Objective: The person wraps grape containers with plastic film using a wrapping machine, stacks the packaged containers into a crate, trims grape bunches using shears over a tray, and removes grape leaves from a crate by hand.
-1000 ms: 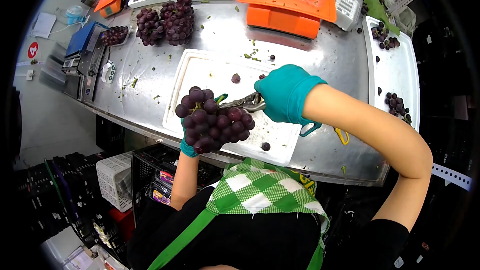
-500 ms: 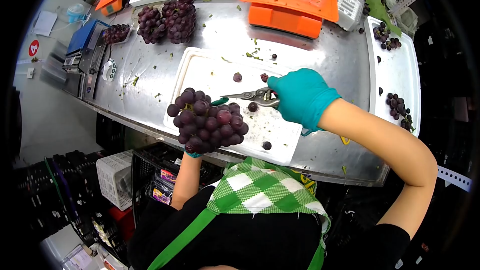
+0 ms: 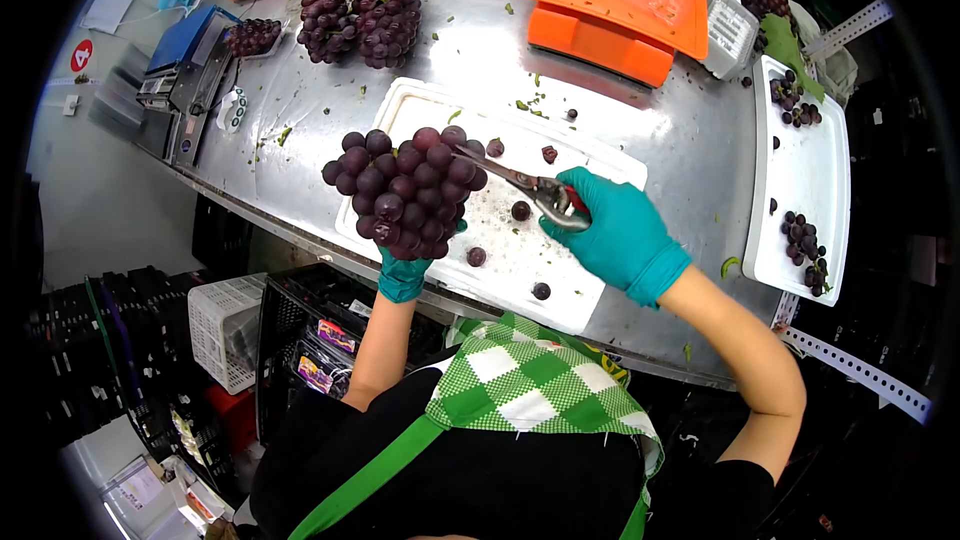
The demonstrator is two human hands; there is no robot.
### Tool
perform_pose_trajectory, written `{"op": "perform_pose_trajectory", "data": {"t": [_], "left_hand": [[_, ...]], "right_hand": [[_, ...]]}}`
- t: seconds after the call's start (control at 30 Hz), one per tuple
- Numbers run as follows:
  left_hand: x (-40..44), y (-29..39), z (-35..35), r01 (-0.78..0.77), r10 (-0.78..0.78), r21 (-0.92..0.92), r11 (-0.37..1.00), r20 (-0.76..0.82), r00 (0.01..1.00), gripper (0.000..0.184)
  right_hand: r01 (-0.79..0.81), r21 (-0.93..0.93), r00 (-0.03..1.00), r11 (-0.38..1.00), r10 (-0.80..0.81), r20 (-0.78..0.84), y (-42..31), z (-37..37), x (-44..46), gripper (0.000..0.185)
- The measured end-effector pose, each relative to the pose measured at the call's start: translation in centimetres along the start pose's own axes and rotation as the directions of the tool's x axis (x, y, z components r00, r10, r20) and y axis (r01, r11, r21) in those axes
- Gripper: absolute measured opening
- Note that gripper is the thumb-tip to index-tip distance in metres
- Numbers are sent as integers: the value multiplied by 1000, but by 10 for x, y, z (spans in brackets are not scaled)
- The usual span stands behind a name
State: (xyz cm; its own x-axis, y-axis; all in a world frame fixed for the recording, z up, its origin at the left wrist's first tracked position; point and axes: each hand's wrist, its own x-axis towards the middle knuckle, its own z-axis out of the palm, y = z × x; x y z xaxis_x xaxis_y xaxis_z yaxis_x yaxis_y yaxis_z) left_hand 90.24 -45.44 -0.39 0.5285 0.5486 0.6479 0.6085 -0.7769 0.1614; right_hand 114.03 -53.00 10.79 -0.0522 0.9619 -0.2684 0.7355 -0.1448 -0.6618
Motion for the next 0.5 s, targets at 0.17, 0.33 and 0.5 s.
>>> {"op": "perform_pose_trajectory", "data": {"t": [0.17, 0.33, 0.5], "left_hand": [[-5, 18, 4, 376, -593, -927, -12, 309, 743, 37], [-10, 25, 7, 120, -464, -706, -698, 574, 675, 51], [-28, 30, 12, 224, -570, -781, -583, 589, 572, 65]], "right_hand": [[82, 8, 996, 997, -82, -21, 13, 25, -3, 36], [181, -69, 974, 981, -188, -128, 10, 31, -7, 34], [117, -222, 989, 968, -135, -68, 3, 23, -17, 35]]}}
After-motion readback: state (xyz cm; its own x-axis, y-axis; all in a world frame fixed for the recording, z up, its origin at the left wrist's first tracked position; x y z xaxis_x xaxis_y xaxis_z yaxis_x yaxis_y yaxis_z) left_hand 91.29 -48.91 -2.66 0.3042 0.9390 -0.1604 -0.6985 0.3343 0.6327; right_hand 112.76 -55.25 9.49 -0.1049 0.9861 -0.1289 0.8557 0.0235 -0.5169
